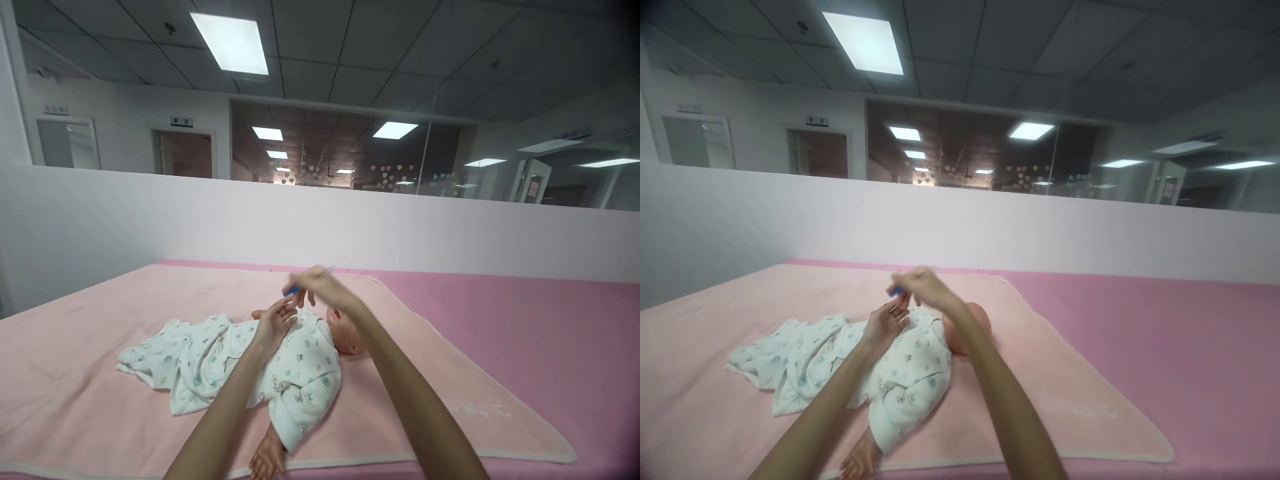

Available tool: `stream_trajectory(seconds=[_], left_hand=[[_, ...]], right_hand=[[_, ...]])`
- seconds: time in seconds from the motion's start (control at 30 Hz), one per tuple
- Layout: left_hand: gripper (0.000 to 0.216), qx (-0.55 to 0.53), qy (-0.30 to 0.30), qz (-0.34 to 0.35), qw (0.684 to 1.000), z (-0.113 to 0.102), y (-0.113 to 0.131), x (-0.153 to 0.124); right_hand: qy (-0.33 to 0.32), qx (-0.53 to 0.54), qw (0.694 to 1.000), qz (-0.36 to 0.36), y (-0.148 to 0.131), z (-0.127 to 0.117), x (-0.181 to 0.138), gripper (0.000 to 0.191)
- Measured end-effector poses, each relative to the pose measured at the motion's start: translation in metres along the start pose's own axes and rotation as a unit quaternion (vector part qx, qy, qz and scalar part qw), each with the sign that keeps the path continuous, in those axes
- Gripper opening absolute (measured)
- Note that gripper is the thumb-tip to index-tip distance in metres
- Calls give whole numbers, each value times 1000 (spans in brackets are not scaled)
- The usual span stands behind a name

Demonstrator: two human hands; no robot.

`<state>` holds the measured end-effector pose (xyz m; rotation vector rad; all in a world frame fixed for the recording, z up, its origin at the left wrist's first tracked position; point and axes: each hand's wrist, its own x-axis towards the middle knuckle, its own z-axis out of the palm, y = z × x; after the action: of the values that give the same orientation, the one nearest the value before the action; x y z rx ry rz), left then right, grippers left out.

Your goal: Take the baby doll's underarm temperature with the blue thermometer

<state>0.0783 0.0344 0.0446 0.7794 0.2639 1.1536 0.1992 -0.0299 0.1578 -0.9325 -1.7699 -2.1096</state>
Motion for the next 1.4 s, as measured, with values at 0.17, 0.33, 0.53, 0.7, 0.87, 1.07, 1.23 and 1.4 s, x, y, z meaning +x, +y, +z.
stream_trajectory(seconds=[0.17, 0.33, 0.53, 0.7, 0.87, 1.07, 1.23, 1.4], left_hand=[[15, -19, 30, -1, 999, -2, -1, 2], [17, -6, 43, -5, 999, -2, -2, 2], [20, 59, 60, 3, 996, -6, 6, 3], [21, 193, 93, 87, 973, -10, 9, 3], [23, 463, -2, 120, 878, -6, 0, -4], [28, 643, -106, 140, 745, 3, -3, -15], [29, 696, -126, 177, 684, 3, -5, -13], [23, 723, -109, 223, 645, 8, -10, -19]], right_hand=[[-60, 455, 829, 319, 18, -4, -4, 54], [-119, 605, 708, 346, 1, -15, -18, 55], [-200, 707, 582, 348, -10, -32, -24, 47], [-183, 667, 635, 344, 20, -29, -12, 59], [-175, 582, 729, 314, 31, -22, -21, 32], [-146, 477, 813, 300, 14, -37, -42, 50], [-288, 535, 769, 199, -9, -71, -92, 20], [-360, 452, 792, 198, -27, -82, -163, 14]])
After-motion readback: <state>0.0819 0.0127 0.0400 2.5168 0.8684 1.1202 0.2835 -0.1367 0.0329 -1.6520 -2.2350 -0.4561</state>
